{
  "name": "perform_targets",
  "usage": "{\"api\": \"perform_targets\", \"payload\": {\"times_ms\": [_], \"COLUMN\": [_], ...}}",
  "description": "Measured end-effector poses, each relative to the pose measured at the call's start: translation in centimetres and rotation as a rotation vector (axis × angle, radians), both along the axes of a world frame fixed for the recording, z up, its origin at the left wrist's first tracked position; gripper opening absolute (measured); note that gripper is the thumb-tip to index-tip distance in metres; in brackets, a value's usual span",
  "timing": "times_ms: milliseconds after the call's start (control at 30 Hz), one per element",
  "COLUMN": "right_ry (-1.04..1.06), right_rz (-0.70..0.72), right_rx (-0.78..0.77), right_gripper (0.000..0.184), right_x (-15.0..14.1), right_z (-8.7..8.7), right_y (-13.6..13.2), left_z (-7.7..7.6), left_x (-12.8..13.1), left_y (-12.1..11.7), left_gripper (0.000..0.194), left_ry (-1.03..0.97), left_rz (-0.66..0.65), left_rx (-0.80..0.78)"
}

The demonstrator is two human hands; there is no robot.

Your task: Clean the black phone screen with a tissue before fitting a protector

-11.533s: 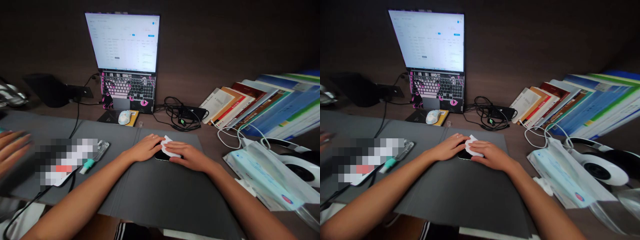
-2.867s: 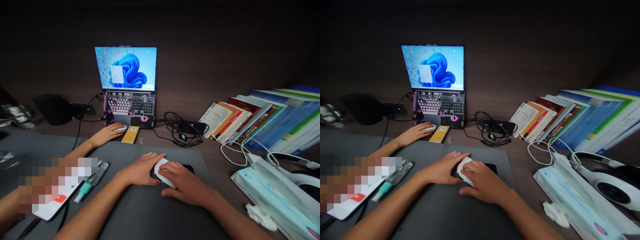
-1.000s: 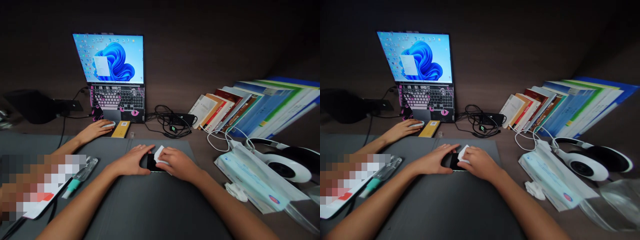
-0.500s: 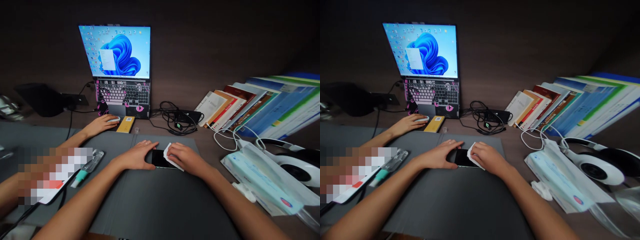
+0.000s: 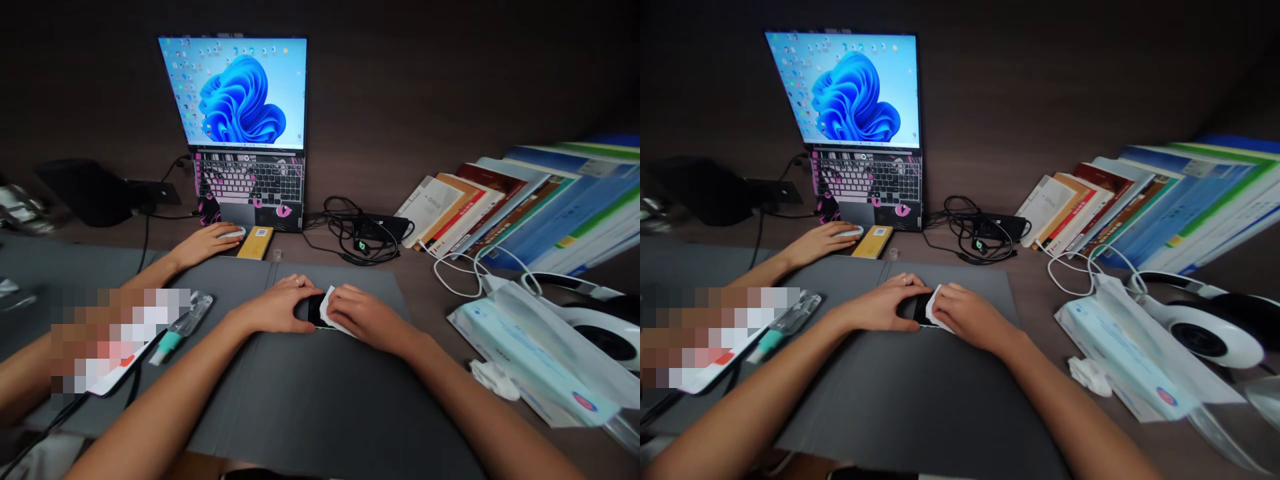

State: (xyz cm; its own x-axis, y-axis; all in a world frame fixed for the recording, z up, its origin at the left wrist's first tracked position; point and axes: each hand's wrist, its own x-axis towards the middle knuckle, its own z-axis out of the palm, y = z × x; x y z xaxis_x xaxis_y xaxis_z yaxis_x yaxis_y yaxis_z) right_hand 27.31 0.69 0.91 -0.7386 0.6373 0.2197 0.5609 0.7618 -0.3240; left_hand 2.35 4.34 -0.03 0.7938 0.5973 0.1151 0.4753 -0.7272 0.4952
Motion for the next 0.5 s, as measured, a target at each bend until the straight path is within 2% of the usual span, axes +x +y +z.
{"api": "perform_targets", "payload": {"times_ms": [100, 233, 333, 500], "right_ry": [-0.034, -0.073, -0.078, -0.063], "right_rz": [0.023, -0.065, -0.076, -0.016], "right_rx": [-0.013, 0.034, 0.053, -0.063], "right_gripper": [0.024, 0.028, 0.029, 0.026], "right_x": [0.3, 2.1, 2.1, 2.3], "right_z": [0.2, 0.2, 0.0, 0.3], "right_y": [0.1, 1.0, 1.1, 1.1], "left_z": [0.0, 0.1, 0.0, -0.2], "left_x": [0.0, -0.1, -0.1, 0.0], "left_y": [0.0, -0.1, -0.1, -0.1], "left_gripper": [0.068, 0.068, 0.067, 0.065], "left_ry": [-0.001, 0.008, 0.008, 0.004], "left_rz": [-0.001, 0.005, 0.001, 0.008], "left_rx": [0.01, -0.006, 0.002, 0.022]}}
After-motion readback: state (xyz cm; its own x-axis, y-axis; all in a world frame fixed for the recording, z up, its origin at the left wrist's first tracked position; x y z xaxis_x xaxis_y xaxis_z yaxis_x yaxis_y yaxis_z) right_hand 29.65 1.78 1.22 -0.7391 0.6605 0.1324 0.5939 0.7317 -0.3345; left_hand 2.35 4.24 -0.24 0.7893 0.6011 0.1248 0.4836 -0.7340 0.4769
